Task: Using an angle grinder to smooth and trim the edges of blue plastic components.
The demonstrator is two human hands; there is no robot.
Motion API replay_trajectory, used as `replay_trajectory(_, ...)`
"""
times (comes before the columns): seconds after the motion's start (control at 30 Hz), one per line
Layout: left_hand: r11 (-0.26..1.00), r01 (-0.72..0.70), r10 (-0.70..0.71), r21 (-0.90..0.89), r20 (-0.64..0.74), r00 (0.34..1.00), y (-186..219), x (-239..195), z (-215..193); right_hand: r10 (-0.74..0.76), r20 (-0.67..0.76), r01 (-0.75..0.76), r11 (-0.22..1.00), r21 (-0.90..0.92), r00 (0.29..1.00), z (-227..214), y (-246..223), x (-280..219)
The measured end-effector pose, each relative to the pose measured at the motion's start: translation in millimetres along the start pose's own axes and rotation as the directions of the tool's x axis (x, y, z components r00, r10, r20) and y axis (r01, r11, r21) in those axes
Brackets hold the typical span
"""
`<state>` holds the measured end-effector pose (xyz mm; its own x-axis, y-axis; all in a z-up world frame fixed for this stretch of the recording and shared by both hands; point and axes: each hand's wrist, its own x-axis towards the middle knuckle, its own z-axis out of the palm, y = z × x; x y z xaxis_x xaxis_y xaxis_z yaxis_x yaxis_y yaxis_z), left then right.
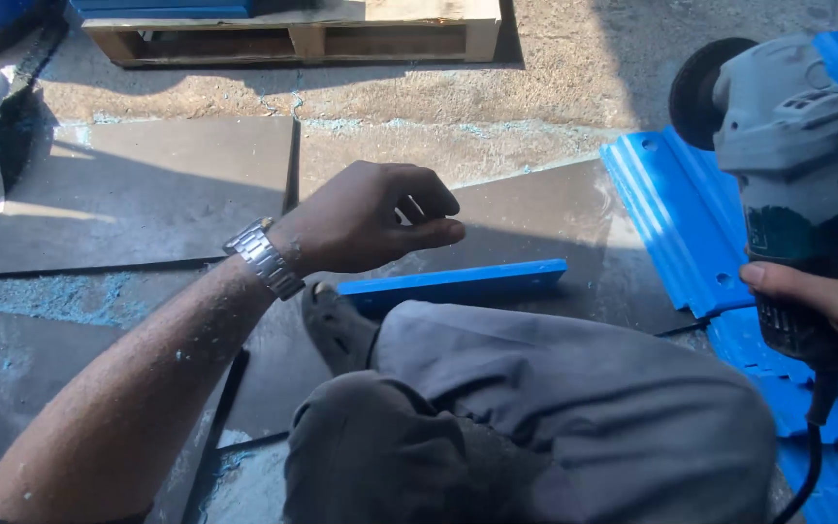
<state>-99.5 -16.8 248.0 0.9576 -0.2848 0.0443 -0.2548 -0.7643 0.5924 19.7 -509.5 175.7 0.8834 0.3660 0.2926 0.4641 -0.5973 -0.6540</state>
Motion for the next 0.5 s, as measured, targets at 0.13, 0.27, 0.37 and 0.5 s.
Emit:
replay_trajectory(0.13,0.992,-0.088,0.091,0.095,-0.030,0.995,41.2,-21.0,13.0,0.132,0.101,-0.157,0.943,0.292,0.986,7.5,-51.1,-22.9)
replay_trajectory(0.27,0.980,-0.176,0.185,0.097,-0.087,0.979,54.5,-47.5,54.8,0.240,0.218,-0.322,0.778,0.540,0.946,52.9,-66.8,-46.0)
replay_trajectory(0.37,0.978,-0.203,0.206,0.041,-0.093,0.974,55.4,-64.8,112.0,0.279,0.268,-0.387,0.646,0.658,0.922,96.2,-87.7,-64.6)
replay_trajectory(0.5,0.861,-0.195,0.196,-0.470,-0.046,0.979,49.8,-82.8,194.5,0.359,0.356,-0.484,0.382,0.788,0.863,156.6,-74.2,-89.1)
